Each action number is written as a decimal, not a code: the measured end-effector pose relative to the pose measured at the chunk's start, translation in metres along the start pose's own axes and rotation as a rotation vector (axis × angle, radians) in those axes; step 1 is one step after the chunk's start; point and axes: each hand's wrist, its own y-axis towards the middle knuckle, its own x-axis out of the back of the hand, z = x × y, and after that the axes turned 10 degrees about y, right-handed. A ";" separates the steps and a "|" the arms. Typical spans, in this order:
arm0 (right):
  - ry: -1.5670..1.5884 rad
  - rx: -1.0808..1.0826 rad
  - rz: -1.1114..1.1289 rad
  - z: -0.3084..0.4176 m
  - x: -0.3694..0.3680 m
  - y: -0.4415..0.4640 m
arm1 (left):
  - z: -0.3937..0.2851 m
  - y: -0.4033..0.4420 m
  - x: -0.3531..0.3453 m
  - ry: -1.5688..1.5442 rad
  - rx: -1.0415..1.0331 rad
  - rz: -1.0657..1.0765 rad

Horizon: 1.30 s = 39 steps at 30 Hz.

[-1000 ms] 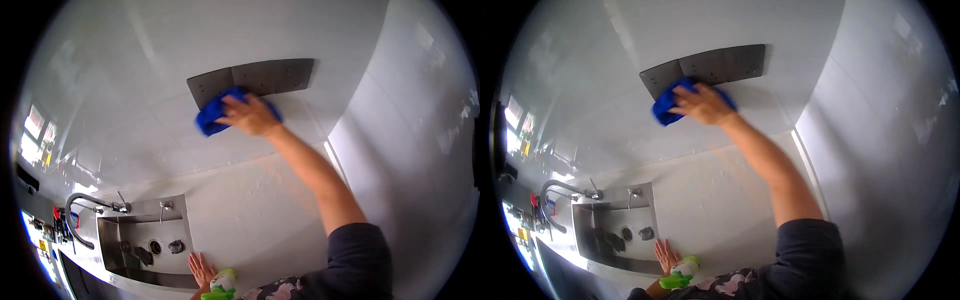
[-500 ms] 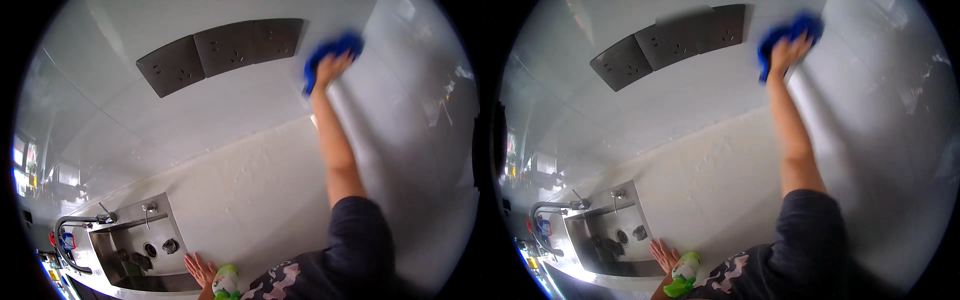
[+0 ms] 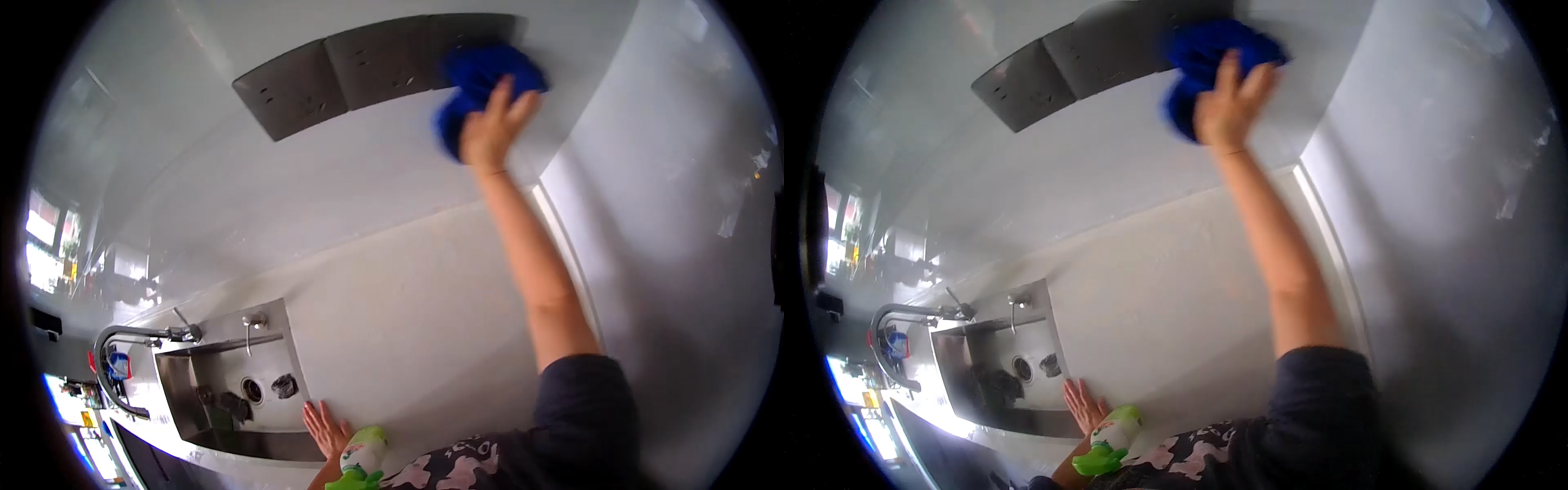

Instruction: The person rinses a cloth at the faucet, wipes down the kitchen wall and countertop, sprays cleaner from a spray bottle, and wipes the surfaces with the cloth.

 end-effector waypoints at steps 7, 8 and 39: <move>1.571 -0.868 -0.643 0.043 -0.021 0.004 | -0.004 0.002 0.003 -0.035 0.036 0.034; 1.285 -0.785 -0.591 0.104 -0.040 -0.022 | -0.007 0.002 0.006 -0.047 0.052 0.042; 0.327 0.621 -0.151 0.358 -0.039 0.100 | -0.006 0.007 0.025 -0.186 0.081 0.096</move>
